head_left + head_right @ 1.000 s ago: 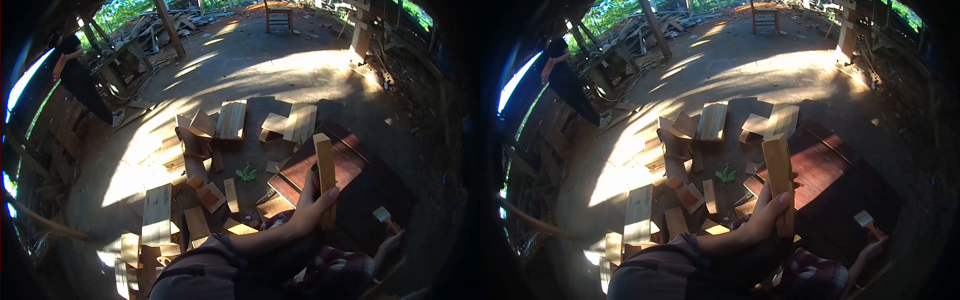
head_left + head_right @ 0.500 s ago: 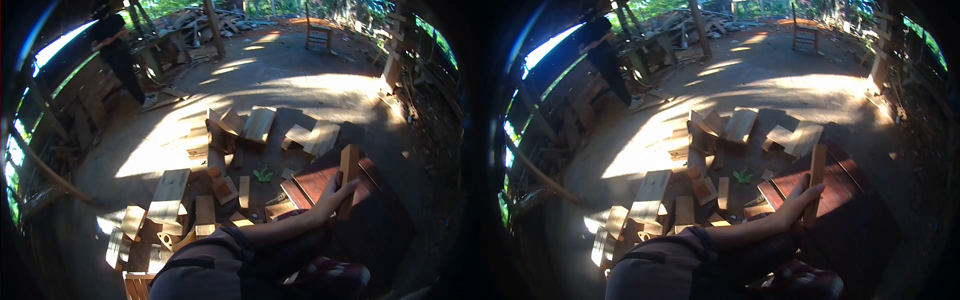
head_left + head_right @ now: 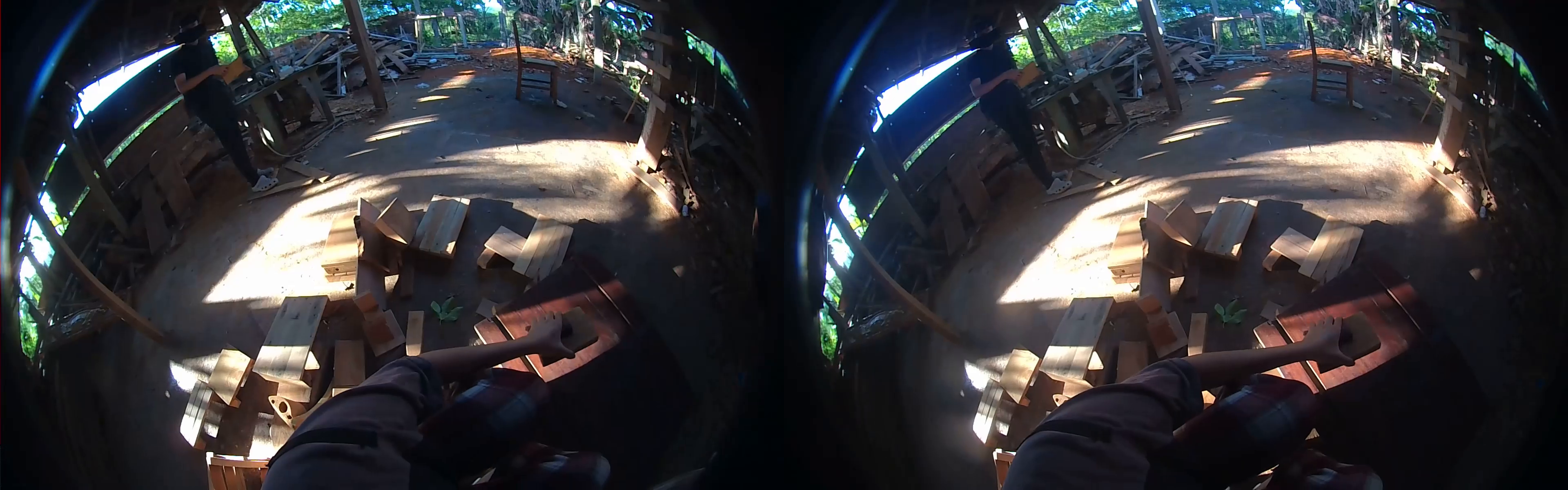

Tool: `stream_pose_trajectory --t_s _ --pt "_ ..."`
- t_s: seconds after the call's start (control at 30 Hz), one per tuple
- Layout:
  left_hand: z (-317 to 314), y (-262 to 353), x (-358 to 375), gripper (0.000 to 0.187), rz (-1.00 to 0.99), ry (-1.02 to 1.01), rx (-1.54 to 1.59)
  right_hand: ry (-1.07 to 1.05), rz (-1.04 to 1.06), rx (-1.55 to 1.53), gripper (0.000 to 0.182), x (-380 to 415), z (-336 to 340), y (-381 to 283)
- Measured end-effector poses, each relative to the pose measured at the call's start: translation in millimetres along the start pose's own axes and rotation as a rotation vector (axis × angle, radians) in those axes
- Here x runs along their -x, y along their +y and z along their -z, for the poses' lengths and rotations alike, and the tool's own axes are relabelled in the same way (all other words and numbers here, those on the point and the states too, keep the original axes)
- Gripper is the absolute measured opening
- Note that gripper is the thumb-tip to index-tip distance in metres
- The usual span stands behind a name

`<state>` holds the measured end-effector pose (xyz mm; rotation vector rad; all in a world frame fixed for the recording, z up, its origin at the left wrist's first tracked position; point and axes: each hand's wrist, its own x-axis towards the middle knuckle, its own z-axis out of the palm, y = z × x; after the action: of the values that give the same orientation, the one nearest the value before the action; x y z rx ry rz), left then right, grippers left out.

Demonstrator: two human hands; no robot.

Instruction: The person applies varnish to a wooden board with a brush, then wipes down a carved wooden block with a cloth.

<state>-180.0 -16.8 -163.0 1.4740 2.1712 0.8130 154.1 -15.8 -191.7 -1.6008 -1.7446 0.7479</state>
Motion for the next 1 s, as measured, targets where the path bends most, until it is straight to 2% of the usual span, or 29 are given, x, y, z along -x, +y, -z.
stream_pose_trajectory --t_s 0.03,0.07,0.13,0.2,0.23,0.27,0.43,0.47,0.53,0.6,0.63,0.67,0.73,0.77,0.83,0.87,0.9,1.0 --pt "-16 -1 -1 0.111 -0.058 -0.032 -0.064 0.030 -0.020 0.012 0.041 0 8 12" --pt "-43 -8 -6 0.114 -0.184 0.024 -0.136 0.068 -0.044 0.020 0.040 0 17 24" --pt "-59 -4 -14 0.110 -0.379 -0.100 -0.166 0.144 -0.110 0.058 0.040 5 49 58" --pt "-69 11 -20 0.102 -0.436 -0.163 -0.209 0.226 -0.198 0.123 0.040 19 82 86" --pt "-76 14 -23 0.093 -0.478 -0.146 -0.199 0.268 -0.247 0.159 0.040 26 98 98" --pt "-85 14 -26 0.093 -0.467 -0.125 -0.188 0.302 -0.300 0.208 0.039 35 113 110" --pt "-90 13 -23 0.115 -0.541 -0.160 -0.241 0.390 -0.570 0.482 0.039 65 165 146" --pt "-86 12 -21 0.118 -0.537 -0.212 -0.233 0.399 -0.611 0.561 0.039 64 170 144" --pt "-96 -5 -19 0.123 -0.587 -0.178 -0.212 0.447 -0.626 0.766 0.038 55 173 130" --pt "-91 -20 -13 0.121 -0.589 -0.117 -0.206 0.624 -0.371 0.854 0.038 32 165 93" --pt "-86 -25 -11 0.117 -0.549 -0.090 -0.195 0.649 -0.200 0.807 0.036 15 155 68" --pt "-76 -23 -7 0.111 -0.430 -0.112 -0.296 0.656 -0.032 0.763 0.033 -1 144 44" --pt "-73 -49 -9 0.102 -0.439 -0.057 -0.252 0.469 0.170 0.431 0.027 -35 105 4" --pt "-75 -60 -9 0.086 -0.477 0.001 -0.147 0.285 0.290 0.415 0.030 -46 83 -14" --pt "-67 -55 -11 0.076 -0.478 -0.020 -0.165 -0.092 0.509 0.364 0.044 -62 35 -39" --pt "-65 -52 -11 0.071 -0.476 -0.028 -0.173 -0.301 0.558 0.349 0.063 -69 6 -35" --pt "-68 -51 -13 0.058 -0.493 0.013 -0.212 -0.393 0.626 0.381 0.073 -73 -18 -35" --pt "-72 -41 -17 0.055 -0.523 0.054 -0.225 -0.546 0.761 0.455 0.093 -85 -63 -41"
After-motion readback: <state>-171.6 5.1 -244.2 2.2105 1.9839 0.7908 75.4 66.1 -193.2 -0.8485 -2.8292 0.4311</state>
